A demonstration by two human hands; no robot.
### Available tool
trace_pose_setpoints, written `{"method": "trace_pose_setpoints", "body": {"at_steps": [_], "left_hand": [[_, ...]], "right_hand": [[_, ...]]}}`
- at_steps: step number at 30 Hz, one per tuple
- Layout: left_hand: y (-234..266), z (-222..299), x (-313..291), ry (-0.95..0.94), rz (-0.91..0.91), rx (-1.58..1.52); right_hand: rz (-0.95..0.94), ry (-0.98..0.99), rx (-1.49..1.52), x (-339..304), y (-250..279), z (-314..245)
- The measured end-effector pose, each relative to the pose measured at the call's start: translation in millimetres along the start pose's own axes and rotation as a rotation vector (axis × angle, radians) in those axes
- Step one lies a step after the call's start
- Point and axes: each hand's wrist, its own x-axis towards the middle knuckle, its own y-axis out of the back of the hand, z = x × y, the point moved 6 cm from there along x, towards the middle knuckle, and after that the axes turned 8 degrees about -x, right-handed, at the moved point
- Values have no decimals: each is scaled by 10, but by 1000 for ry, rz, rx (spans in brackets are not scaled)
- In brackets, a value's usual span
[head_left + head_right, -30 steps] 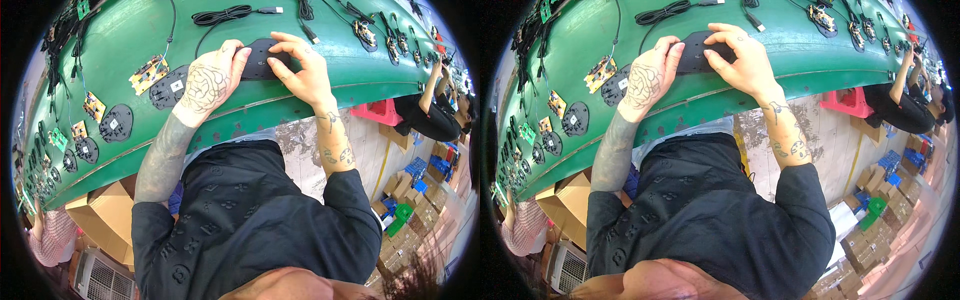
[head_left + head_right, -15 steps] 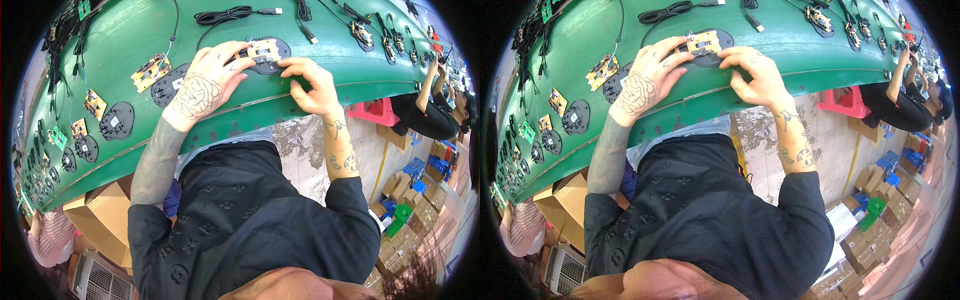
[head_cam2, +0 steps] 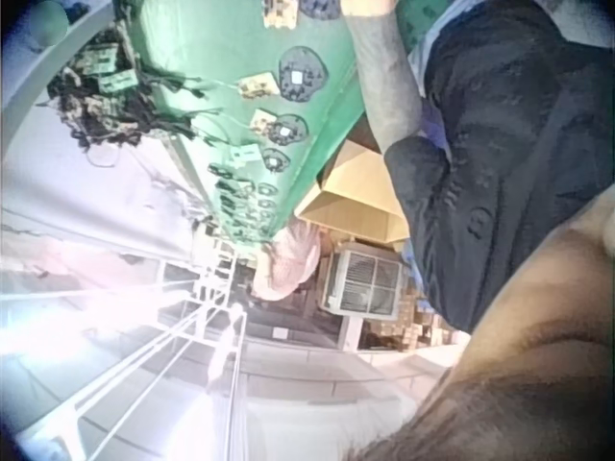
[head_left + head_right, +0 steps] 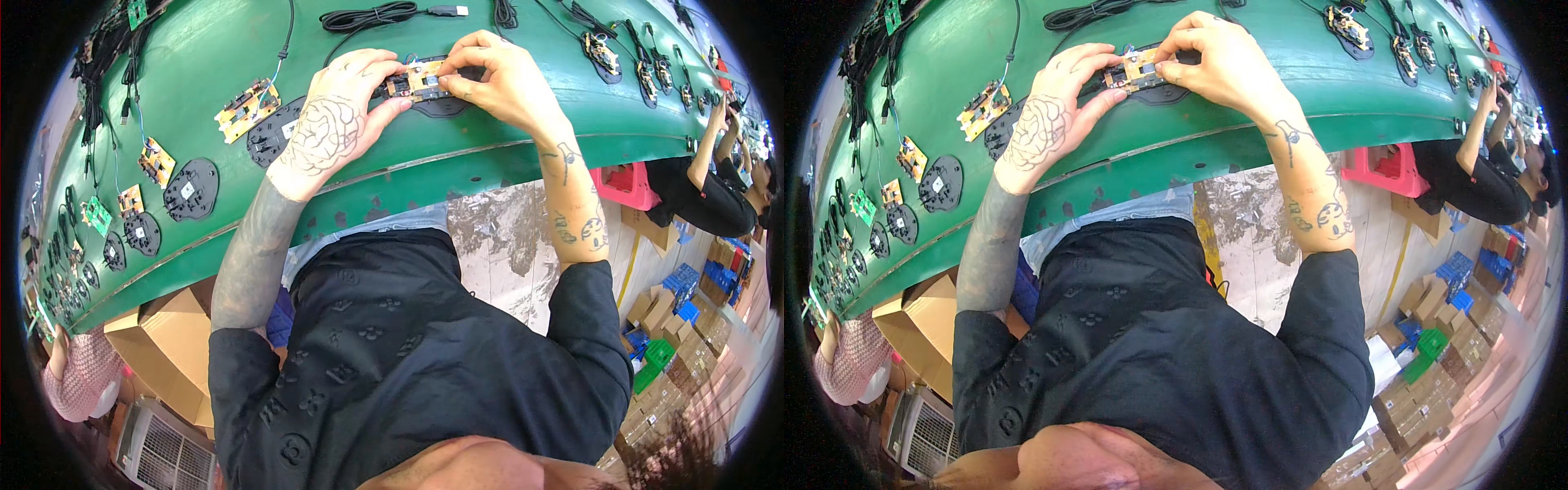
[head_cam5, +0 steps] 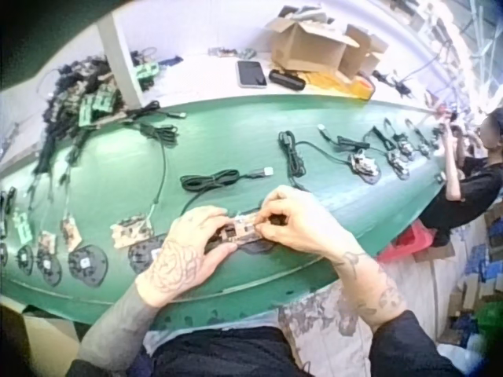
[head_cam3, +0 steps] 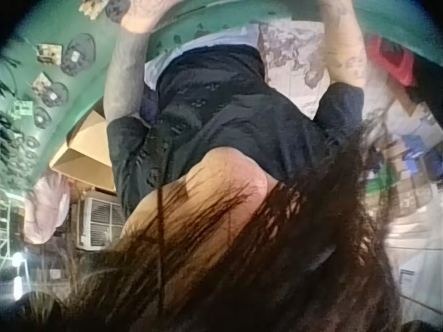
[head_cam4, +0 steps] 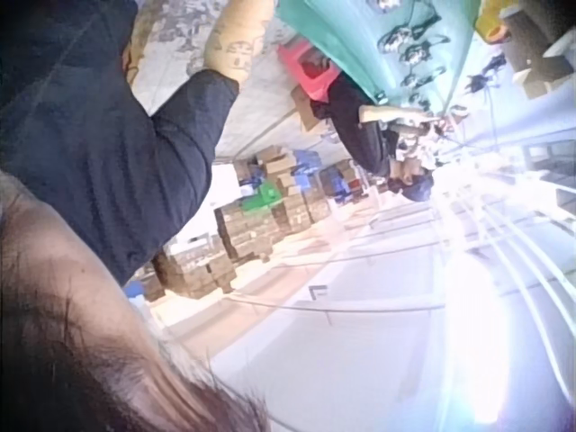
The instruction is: The person assembles computer mice on an assembly line by placing circuit boards onto mouse base plates by hand.
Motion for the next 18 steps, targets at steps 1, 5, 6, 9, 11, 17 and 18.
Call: {"method": "trace_pose_setpoints", "body": {"at_steps": [1, 5, 6, 9, 11, 17, 18], "left_hand": [[-3, -3, 0, 5, -2, 0], [-5, 43, 22, -3, -2, -8], [3, 50, 26, 3, -1, 3], [14, 18, 28, 1, -12, -6], [17, 22, 35, 1, -18, -14], [41, 62, 20, 23, 43, -32], [43, 69, 4, 60, 44, -6]], "right_hand": [[-10, 9, -3, 5, -7, 5], [-16, -50, 39, 28, -55, 104], [-76, -113, 61, 68, -81, 159], [-210, -273, 74, 138, -70, 128], [-151, -123, -35, 212, 46, -51], [-199, -127, 69, 244, 113, -26], [-223, -188, 134, 196, 148, -15]]}}
